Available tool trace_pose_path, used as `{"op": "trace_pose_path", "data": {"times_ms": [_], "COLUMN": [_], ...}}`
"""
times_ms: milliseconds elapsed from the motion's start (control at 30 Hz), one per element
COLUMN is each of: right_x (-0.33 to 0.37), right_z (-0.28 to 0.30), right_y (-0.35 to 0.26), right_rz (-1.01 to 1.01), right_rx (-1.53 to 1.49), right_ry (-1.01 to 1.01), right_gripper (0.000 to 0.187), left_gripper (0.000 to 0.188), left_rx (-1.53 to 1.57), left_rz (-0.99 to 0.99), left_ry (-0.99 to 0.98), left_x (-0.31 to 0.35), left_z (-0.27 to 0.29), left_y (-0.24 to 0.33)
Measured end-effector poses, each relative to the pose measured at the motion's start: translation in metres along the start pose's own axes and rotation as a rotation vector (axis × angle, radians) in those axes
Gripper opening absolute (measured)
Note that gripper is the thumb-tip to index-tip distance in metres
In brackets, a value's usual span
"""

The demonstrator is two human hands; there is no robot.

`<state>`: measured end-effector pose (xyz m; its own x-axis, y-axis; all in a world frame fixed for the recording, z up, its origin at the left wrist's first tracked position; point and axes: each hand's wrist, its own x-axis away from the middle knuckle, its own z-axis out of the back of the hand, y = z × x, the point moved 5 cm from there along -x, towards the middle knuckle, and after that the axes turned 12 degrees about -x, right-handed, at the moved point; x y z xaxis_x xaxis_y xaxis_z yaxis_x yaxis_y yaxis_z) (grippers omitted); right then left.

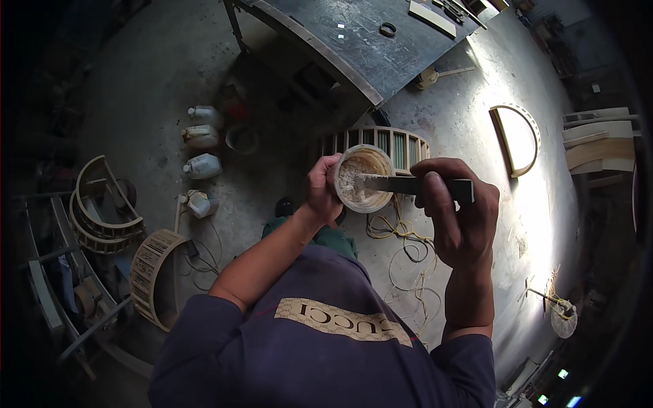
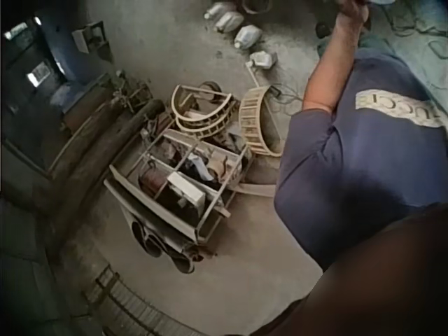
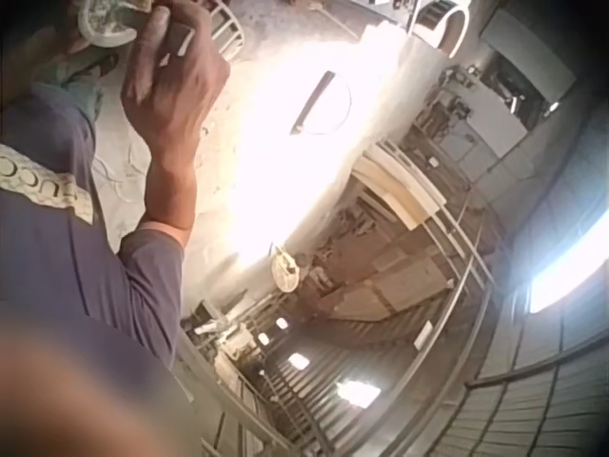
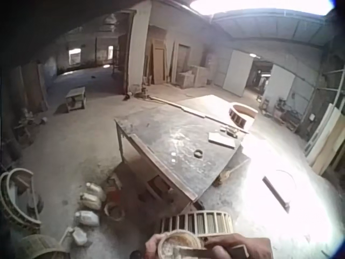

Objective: Applying adhesive or wood filler to the internal sections of a curved wooden frame using a scraper tool.

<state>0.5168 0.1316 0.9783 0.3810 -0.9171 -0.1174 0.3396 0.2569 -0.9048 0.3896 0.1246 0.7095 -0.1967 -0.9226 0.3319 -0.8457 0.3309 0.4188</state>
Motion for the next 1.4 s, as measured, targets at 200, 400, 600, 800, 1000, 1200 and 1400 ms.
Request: {"op": "trace_pose_path", "data": {"times_ms": [200, 400, 600, 800, 1000, 1200, 1400], "right_x": [-0.007, -0.028, -0.025, -0.036, -0.027, -0.036, -0.024], "right_z": [-0.044, -0.061, -0.070, -0.079, -0.069, -0.080, -0.051], "right_y": [0.000, -0.001, -0.007, -0.020, -0.016, -0.022, 0.000], "right_rz": [0.114, 0.158, 0.096, 0.194, 0.073, 0.293, -0.103], "right_rx": [0.118, 0.171, 0.151, 0.196, 0.160, 0.193, 0.004], "right_ry": [-0.035, 0.075, 0.002, 0.077, 0.028, 0.053, 0.050], "right_gripper": [0.016, 0.010, 0.009, 0.006, 0.008, 0.008, 0.017], "left_gripper": [0.030, 0.028, 0.025, 0.028, 0.022, 0.025, 0.033], "left_rx": [-0.039, -0.108, -0.115, -0.171, -0.159, -0.227, -0.275], "left_rz": [0.004, 0.129, 0.124, 0.163, 0.174, 0.213, 0.298], "left_ry": [0.034, -0.047, 0.138, -0.099, 0.092, -0.081, -0.096], "left_x": [-0.001, -0.007, 0.000, -0.015, -0.013, -0.020, -0.016], "left_z": [0.020, 0.034, 0.006, 0.033, 0.020, 0.015, 0.015], "left_y": [0.031, 0.043, 0.075, 0.065, 0.085, 0.071, 0.081]}}
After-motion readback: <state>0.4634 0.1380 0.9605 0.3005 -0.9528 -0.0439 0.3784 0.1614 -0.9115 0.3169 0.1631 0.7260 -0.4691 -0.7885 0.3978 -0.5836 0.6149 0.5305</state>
